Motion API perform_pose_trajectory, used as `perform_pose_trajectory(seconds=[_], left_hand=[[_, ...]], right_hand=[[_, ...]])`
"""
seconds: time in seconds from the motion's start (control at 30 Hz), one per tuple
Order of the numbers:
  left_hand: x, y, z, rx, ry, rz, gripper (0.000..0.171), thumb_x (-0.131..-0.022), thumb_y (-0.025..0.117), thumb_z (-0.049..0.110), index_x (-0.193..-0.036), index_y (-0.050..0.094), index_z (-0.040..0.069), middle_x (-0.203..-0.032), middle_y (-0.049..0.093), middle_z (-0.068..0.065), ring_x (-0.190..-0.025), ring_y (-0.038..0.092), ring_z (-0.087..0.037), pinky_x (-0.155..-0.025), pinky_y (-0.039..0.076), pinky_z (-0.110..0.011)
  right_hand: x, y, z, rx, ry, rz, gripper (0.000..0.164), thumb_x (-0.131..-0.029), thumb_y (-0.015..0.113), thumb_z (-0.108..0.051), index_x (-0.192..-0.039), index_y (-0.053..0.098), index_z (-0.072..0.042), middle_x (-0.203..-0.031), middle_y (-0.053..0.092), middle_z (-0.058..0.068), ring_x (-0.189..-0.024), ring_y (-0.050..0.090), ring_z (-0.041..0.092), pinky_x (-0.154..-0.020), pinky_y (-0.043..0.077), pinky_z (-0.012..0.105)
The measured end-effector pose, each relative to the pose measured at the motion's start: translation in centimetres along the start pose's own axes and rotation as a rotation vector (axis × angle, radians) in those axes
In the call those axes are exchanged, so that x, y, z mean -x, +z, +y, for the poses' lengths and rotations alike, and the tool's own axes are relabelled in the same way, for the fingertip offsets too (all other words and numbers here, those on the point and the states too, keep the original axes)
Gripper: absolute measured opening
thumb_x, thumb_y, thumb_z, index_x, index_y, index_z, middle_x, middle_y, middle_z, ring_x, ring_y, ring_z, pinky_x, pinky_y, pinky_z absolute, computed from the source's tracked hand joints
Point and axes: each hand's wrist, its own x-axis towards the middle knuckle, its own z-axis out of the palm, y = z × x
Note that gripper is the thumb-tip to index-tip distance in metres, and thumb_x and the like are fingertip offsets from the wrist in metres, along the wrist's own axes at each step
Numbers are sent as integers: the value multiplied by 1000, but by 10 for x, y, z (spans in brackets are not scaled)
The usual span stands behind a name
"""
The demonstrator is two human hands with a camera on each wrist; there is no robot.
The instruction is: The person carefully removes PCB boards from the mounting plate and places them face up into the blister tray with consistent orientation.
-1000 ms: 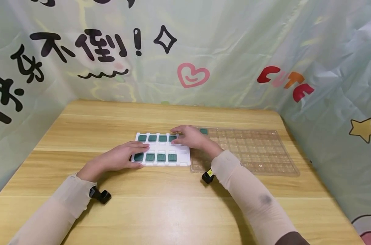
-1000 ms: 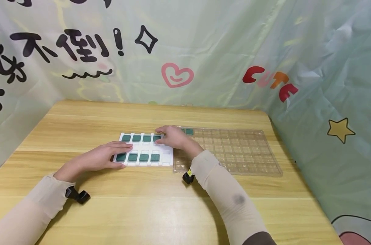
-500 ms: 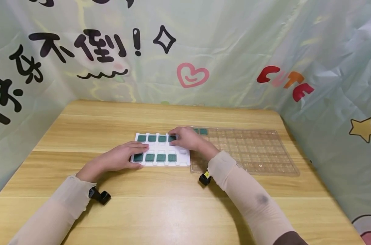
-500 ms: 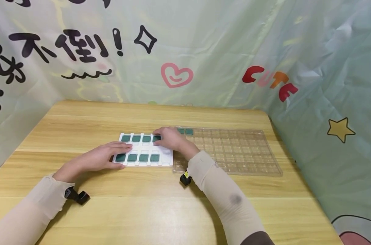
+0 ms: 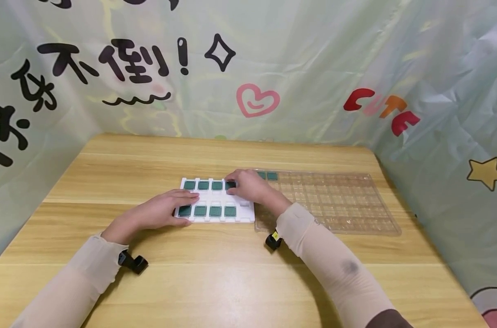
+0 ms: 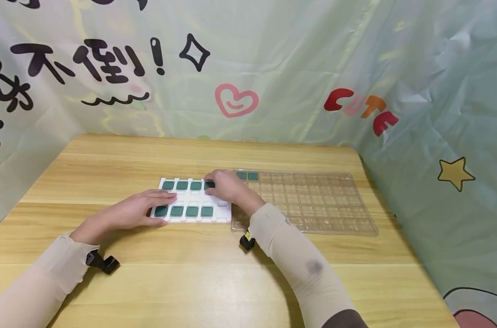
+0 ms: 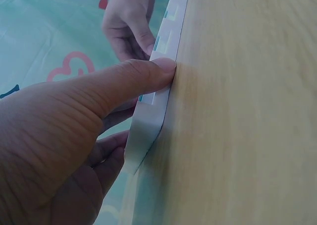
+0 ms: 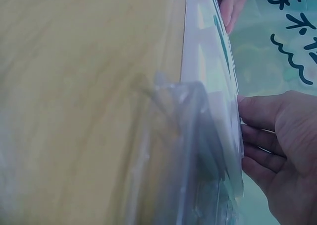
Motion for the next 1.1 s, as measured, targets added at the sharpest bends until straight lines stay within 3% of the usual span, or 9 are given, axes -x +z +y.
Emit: perform_pose_trajectory(seconds=[0.83, 1.1], left_hand=[[-2, 0, -2, -1, -2, 10, 67, -88, 74, 37, -141, 52, 2, -147, 47, -12, -136, 39, -37, -109, 32, -54], [-2, 1, -1, -1, -5, 4, 67, -87, 74, 36, -140, 52, 1, -146, 48, -13, -135, 39, -38, -109, 31, -54]], right_hand=[[1, 0, -5, -92, 119, 48, 36, -90, 72, -31, -122, 69, -15, -123, 66, 1, -106, 60, 18, -92, 48, 35], [0, 0, -5, -133, 175, 20, 38, -89, 73, -31, -124, 68, -16, -126, 64, 2, -109, 58, 18, -94, 47, 36]])
